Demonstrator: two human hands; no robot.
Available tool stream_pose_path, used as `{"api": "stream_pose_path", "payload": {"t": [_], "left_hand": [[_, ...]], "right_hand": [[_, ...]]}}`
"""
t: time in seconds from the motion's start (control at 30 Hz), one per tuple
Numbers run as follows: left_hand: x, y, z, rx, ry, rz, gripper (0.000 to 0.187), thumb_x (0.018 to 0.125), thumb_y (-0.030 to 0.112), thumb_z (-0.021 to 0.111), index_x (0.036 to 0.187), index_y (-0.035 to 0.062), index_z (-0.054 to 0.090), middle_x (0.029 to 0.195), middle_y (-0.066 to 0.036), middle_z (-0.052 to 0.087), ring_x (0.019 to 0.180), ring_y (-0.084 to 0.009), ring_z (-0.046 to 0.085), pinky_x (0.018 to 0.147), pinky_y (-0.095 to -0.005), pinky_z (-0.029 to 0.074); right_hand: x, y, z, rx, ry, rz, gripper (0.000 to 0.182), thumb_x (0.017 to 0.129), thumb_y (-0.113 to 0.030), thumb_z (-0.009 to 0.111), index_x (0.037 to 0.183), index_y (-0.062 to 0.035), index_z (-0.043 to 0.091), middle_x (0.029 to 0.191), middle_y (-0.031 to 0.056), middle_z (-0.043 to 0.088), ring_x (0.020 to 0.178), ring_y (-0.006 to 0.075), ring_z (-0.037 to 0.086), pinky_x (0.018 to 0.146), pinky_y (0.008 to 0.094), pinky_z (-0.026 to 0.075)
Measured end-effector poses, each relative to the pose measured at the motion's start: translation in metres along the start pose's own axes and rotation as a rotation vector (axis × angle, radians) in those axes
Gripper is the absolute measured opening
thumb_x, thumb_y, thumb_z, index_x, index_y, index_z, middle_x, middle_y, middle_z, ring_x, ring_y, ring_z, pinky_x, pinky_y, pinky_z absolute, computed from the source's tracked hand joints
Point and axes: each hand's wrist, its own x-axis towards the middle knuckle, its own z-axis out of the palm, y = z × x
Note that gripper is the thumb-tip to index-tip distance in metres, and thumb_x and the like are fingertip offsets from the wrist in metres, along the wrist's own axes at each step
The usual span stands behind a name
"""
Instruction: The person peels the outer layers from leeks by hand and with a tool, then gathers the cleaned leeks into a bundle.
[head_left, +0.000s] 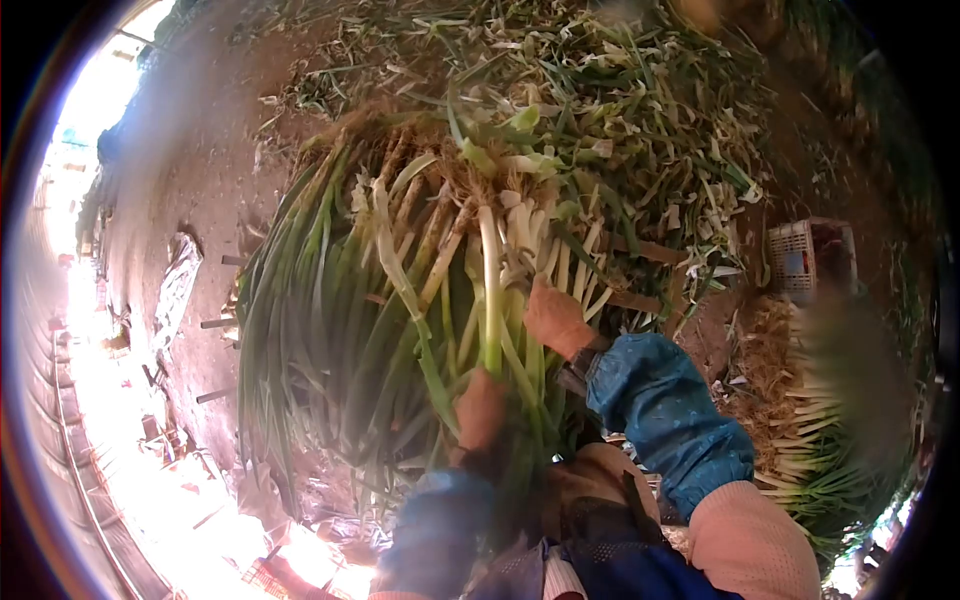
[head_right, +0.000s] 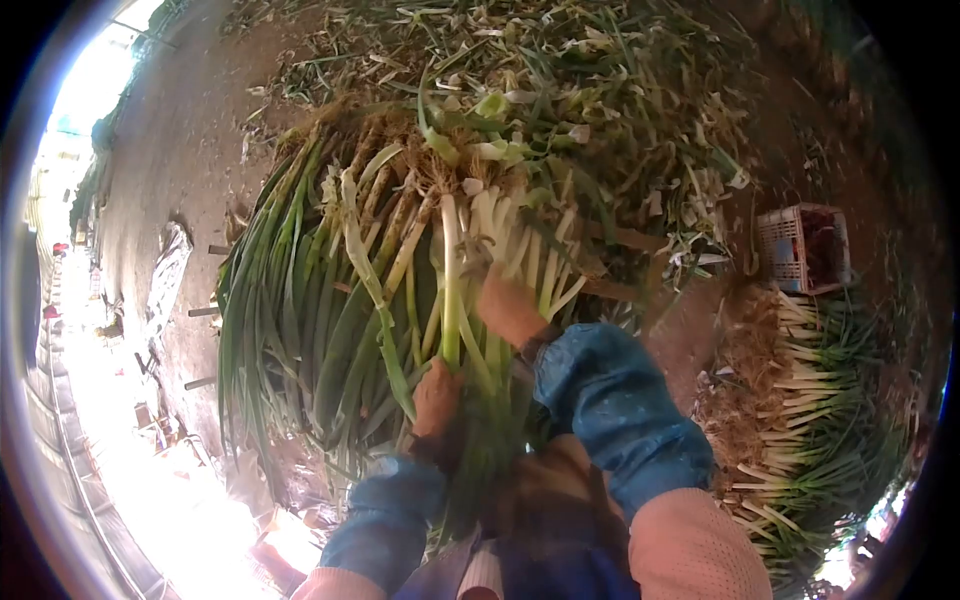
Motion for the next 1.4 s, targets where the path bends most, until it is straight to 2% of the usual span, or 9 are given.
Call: {"api": "stream_pose_path", "payload": {"t": [0.23,0.4,0.47,0.57,0.67,0.77,1.1,1.27,1.4], "left_hand": [[0.000,-0.006,0.000,-0.158,-0.028,-0.006,0.020,0.085,0.022,0.052,0.090,0.0034,0.049,0.078,-0.023,0.058,0.074,-0.0419,0.056,0.066,-0.0513,0.043],[0.042,-0.069,-0.013,0.008,0.426,0.076,0.014,0.081,0.011,0.052,0.091,0.0009,0.050,0.090,-0.021,0.053,0.087,-0.0387,0.051,0.074,-0.0464,0.043],[0.057,-0.075,-0.041,0.144,0.510,0.052,0.019,0.077,0.007,0.052,0.096,0.0011,0.050,0.098,-0.021,0.052,0.094,-0.0383,0.050,0.077,-0.0452,0.042],[0.088,-0.115,-0.043,0.155,0.389,-0.072,0.027,0.074,0.009,0.058,0.099,0.0020,0.049,0.103,-0.020,0.051,0.099,-0.0379,0.049,0.082,-0.0440,0.042],[0.089,-0.125,-0.051,0.228,0.198,-0.187,0.038,0.069,0.014,0.066,0.101,-0.0010,0.051,0.109,-0.023,0.051,0.105,-0.0406,0.047,0.086,-0.0451,0.041],[0.085,-0.130,-0.048,0.254,0.289,-0.107,0.039,0.066,0.018,0.068,0.098,0.0005,0.054,0.107,-0.023,0.055,0.102,-0.0403,0.050,0.085,-0.0455,0.042],[0.057,-0.044,-0.083,0.152,-0.082,-0.168,0.039,0.064,0.033,0.066,0.086,0.0008,0.060,0.092,-0.020,0.062,0.090,-0.0355,0.060,0.075,-0.0421,0.046],[0.051,-0.056,-0.076,-0.420,-0.128,0.037,0.036,0.067,0.028,0.066,0.082,-0.0028,0.058,0.086,-0.020,0.061,0.083,-0.0321,0.060,0.072,-0.0388,0.046],[0.055,-0.056,-0.085,-0.831,-0.366,-0.193,0.036,0.070,0.027,0.066,0.086,-0.0045,0.057,0.084,-0.020,0.061,0.084,-0.0323,0.059,0.072,-0.0407,0.045]], "right_hand": [[-0.059,-0.004,-0.011,-0.025,-0.183,-0.030,0.045,0.078,-0.024,0.057,0.106,0.0048,0.037,0.071,0.0262,0.060,0.068,0.0433,0.060,0.061,0.0498,0.049],[-0.093,0.015,-0.015,0.013,-0.181,-0.063,0.047,0.078,-0.027,0.058,0.106,0.0043,0.037,0.071,0.0268,0.059,0.068,0.0433,0.059,0.060,0.0509,0.048],[-0.114,0.007,-0.014,0.006,-0.237,-0.072,0.058,0.079,-0.028,0.059,0.116,0.0085,0.036,0.072,0.0268,0.059,0.068,0.0423,0.059,0.060,0.0491,0.048],[-0.130,-0.007,-0.008,0.009,-0.297,-0.081,0.071,0.079,-0.031,0.061,0.127,0.0117,0.031,0.073,0.0262,0.059,0.068,0.0408,0.059,0.059,0.0467,0.048],[-0.137,-0.020,-0.007,0.042,-0.303,-0.113,0.066,0.079,-0.031,0.059,0.124,0.0086,0.033,0.075,0.0244,0.062,0.070,0.0408,0.061,0.064,0.0482,0.049],[-0.145,-0.032,-0.006,0.086,-0.378,-0.113,0.064,0.079,-0.029,0.059,0.124,0.0077,0.032,0.075,0.0240,0.062,0.070,0.0409,0.061,0.064,0.0483,0.049],[-0.157,-0.051,-0.016,0.083,-0.443,-0.110,0.059,0.080,-0.027,0.060,0.120,0.0054,0.031,0.075,0.0245,0.062,0.070,0.0417,0.061,0.065,0.0477,0.050],[-0.144,-0.037,-0.026,0.076,-0.405,-0.061,0.059,0.080,-0.027,0.060,0.119,0.0050,0.031,0.076,0.0261,0.061,0.073,0.0424,0.061,0.065,0.0487,0.049],[-0.164,-0.044,-0.044,0.107,-0.495,-0.021,0.056,0.079,-0.027,0.061,0.116,0.0039,0.032,0.077,0.0264,0.061,0.074,0.0426,0.060,0.065,0.0491,0.048]]}}
